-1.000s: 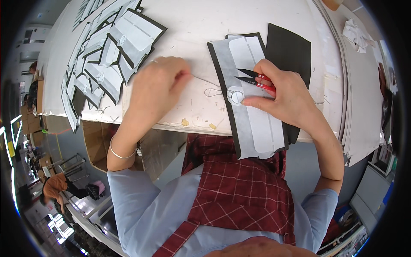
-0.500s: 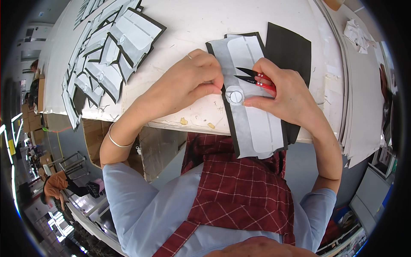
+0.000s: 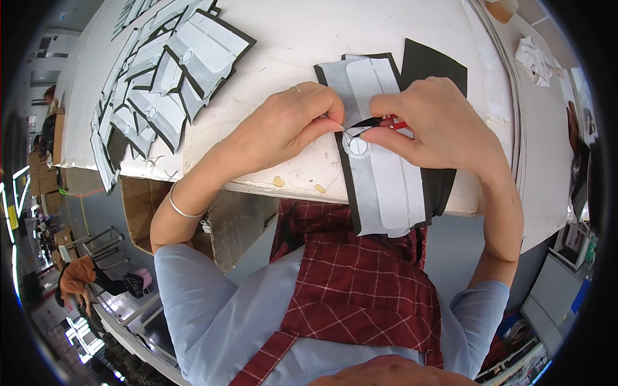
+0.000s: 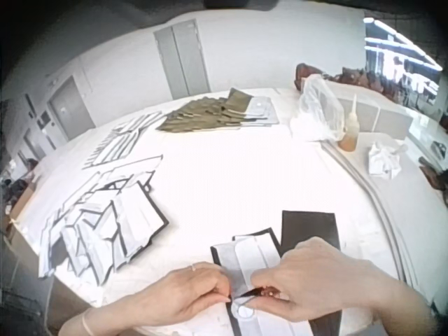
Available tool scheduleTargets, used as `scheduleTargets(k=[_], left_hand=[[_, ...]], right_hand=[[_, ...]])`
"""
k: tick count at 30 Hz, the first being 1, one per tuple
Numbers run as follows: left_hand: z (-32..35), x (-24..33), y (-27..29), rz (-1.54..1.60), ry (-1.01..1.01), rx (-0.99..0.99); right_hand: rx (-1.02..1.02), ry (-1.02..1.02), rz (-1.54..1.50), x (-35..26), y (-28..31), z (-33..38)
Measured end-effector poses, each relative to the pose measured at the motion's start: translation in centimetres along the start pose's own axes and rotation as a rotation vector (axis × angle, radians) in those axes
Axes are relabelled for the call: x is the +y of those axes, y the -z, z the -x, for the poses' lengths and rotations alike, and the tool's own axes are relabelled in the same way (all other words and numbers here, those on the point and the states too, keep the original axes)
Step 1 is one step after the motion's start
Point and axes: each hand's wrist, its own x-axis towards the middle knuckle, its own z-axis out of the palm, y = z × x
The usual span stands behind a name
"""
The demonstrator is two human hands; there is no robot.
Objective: The person uses red-handled scissors to trim a black elastic band attached to a white face mask. They then place the finished mask onto a large white board and arrange it alongside other completed masks in neat rows.
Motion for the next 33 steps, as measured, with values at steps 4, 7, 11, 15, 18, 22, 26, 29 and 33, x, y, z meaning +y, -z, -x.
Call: scheduleTargets(k=[4, 7, 11, 15, 18, 22, 26, 29, 33], left_hand=[[0.2, -0.2, 0.0, 0.03, -0.016, 0.015], [0.2, -0.2, -0.1, 0.056, 0.004, 0.02], [0.2, -0.3, -0.1, 0.039, 0.001, 0.015], [0.2, -0.5, -0.3, 0.033, -0.013, 0.018], [0.0, -0.5, -0.4, 0.035, -0.033, 0.018], [0.0, -0.5, -0.4, 0.033, -0.036, 0.024], [0.4, -0.5, 0.0, 0.169, 0.062, 0.021], [2.1, 0.3, 1.9, 0.187, 0.033, 0.053], [10.5, 3.4, 9.6, 0.277, 0.295, -0.417]], right_hand=[[-0.026, 0.053, 0.04, -0.2, 0.2, -1.4], [-0.015, 0.089, 0.068, -0.3, 0.3, -2.0], [-0.119, 0.088, 0.161, -0.5, 1.0, -2.6], [-0.194, 0.074, 0.137, -0.6, 1.3, -3.1], [-0.184, 0.098, 0.101, -0.2, 1.0, -3.2], [-0.184, 0.139, 0.038, 0.0, 1.1, -3.4], [-0.304, 0.166, -0.04, -0.8, 2.3, -3.1], [-0.288, 0.152, -0.171, -0.1, 3.2, -1.6], [-0.174, 0.061, -0.265, 1.3, 3.2, 2.3]])
